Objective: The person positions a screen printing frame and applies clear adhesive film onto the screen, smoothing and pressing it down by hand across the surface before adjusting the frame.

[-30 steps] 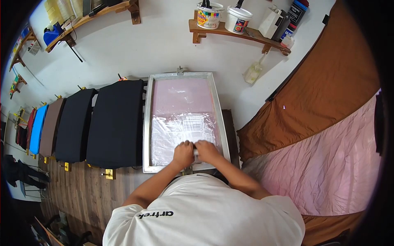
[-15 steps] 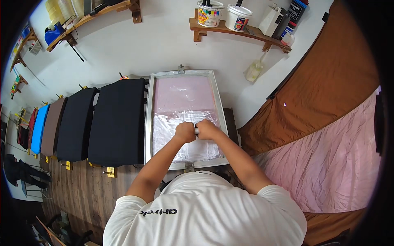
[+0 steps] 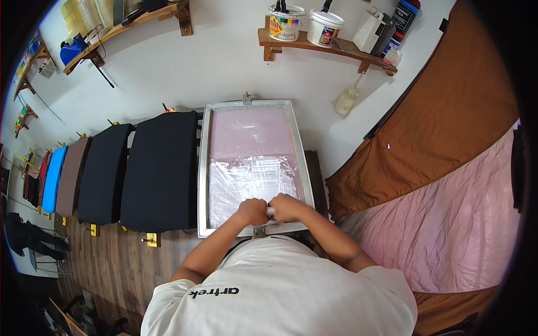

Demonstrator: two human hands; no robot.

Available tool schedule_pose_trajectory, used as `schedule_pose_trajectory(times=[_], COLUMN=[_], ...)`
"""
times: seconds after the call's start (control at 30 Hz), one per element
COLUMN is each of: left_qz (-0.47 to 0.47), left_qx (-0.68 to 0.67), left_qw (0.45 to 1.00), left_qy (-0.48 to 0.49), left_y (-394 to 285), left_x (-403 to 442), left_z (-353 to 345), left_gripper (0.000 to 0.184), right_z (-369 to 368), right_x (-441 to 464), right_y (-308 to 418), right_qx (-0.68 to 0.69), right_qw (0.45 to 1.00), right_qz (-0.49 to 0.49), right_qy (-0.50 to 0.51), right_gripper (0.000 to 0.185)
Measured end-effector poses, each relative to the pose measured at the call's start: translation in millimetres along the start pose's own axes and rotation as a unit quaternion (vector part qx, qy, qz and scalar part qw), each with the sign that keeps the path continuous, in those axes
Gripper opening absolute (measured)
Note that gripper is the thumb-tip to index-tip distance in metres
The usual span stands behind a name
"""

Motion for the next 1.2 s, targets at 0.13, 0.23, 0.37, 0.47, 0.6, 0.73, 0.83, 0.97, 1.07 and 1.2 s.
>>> schedule_pose_trajectory(times=[0.13,0.23,0.37,0.47,0.6,0.73,0.83,0.97,1.07,1.2], left_qz=[0.016,-0.044,-0.072,-0.065,0.013,0.031,-0.009,0.003,0.008,-0.002], left_qx=[-0.017,-0.023,-0.081,-0.084,-0.067,-0.040,-0.027,-0.012,0.004,-0.003], left_qw=[0.999,0.963,0.944,0.963,0.995,0.995,0.979,0.982,0.985,0.986], left_qy=[-0.039,-0.263,-0.312,-0.246,-0.068,-0.082,-0.204,-0.187,-0.173,-0.165], left_y=[4.1,10.6,10.3,4.9,5.5,8.7,15.8,17.1,11.3,8.7], left_x=[23.8,42.3,25.8,-2.9,-1.7,43.1,83.4,89.8,71.8,57.9], left_z=[27.3,18.5,-26.4,-29.8,-5.6,34.5,41.1,37.5,35.1,21.4], left_gripper=[0.032,0.020,0.020,0.020,0.021,0.025,0.019,0.018,0.019,0.016], right_z=[22.2,18.1,-27.4,-31.5,-10.7,17.6,32.0,38.2,35.2,24.9], right_x=[22.4,32.3,13.9,-10.2,-1.6,36.7,63.0,64.6,53.5,42.2], right_y=[-17.5,-34.9,-25.9,0.3,-5.6,-45.2,-63.6,-57.1,-47.1,-38.0], right_qx=[-0.040,-0.055,-0.113,-0.071,-0.036,-0.047,-0.111,-0.127,-0.094,-0.095], right_qw=[0.997,0.982,0.974,0.981,0.997,0.993,0.979,0.987,0.992,0.993], right_qz=[0.019,-0.008,0.018,0.000,-0.001,0.030,0.007,-0.015,-0.023,-0.002], right_qy=[-0.062,-0.182,-0.198,-0.181,-0.063,-0.106,-0.168,-0.098,-0.075,-0.069], right_gripper=[0.024,0.015,0.021,0.023,0.022,0.021,0.019,0.020,0.020,0.021])
Point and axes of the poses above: each hand's wrist, its own x-axis towards the middle knuckle, its own z-axis out of the back of the hand, y = z × x, the point moved 3 cm from there along x, towards the middle knuckle, and after that the axes turned 15 degrees about z, right-handed, at the moved point
